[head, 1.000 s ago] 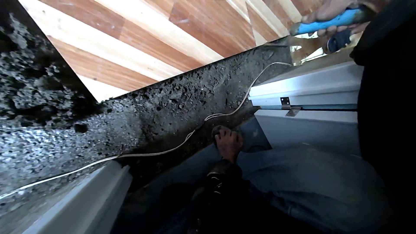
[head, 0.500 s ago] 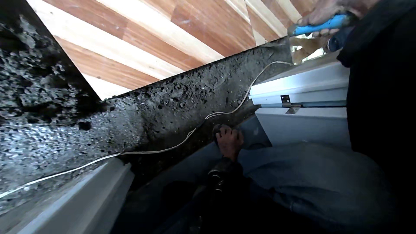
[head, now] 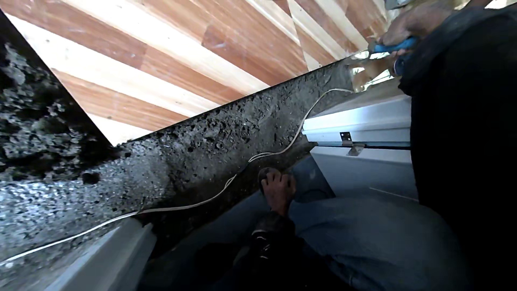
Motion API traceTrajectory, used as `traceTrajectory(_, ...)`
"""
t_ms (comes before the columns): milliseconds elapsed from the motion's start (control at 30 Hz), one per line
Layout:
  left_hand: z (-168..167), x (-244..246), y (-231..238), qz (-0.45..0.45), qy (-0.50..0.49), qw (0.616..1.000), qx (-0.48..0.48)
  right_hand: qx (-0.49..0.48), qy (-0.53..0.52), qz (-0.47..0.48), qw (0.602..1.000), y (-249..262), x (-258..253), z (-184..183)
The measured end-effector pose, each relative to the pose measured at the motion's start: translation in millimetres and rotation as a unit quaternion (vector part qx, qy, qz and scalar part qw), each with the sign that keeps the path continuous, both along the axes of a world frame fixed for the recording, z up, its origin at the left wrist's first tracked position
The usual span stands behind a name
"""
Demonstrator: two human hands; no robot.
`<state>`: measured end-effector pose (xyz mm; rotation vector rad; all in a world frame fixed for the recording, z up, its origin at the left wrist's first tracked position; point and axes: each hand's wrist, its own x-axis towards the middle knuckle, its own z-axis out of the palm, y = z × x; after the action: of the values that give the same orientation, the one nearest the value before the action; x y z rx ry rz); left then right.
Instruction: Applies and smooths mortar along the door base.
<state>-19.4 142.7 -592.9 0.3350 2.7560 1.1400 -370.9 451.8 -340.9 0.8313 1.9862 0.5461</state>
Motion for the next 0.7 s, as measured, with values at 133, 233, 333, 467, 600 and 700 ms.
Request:
traceTrajectory(133,0.3,-1.3,-0.6,-0.004,0.002,1.000,-0.005,0.002,-0.009,0.002,1.000,10.2,-4.9,-15.7)
traceTrajectory(233,0.7,-1.8,-1.2,-0.003,-0.002,1.000,-0.007,-0.005,-0.027,0.002,1.000,18.2,-9.0,-27.1)
traceTrajectory(333,0.5,-1.0,-1.1,0.000,-0.001,1.000,-0.007,-0.035,-0.031,-0.041,0.998,22.0,-9.8,-33.0)
traceTrajectory(467,0.7,-0.7,0.0,0.000,0.000,1.000,-0.007,-0.087,0.021,-0.157,0.984,3.1,-2.0,-20.9)
traceTrajectory(600,0.9,-0.8,-0.3,0.000,0.004,1.000,0.005,-0.127,0.036,-0.197,0.971,-19.5,7.7,-9.9)
traceTrajectory(700,-1.0,-1.3,-2.9,-0.001,0.007,1.000,0.002,-0.145,0.054,-0.220,0.963,-20.4,10.5,9.3)
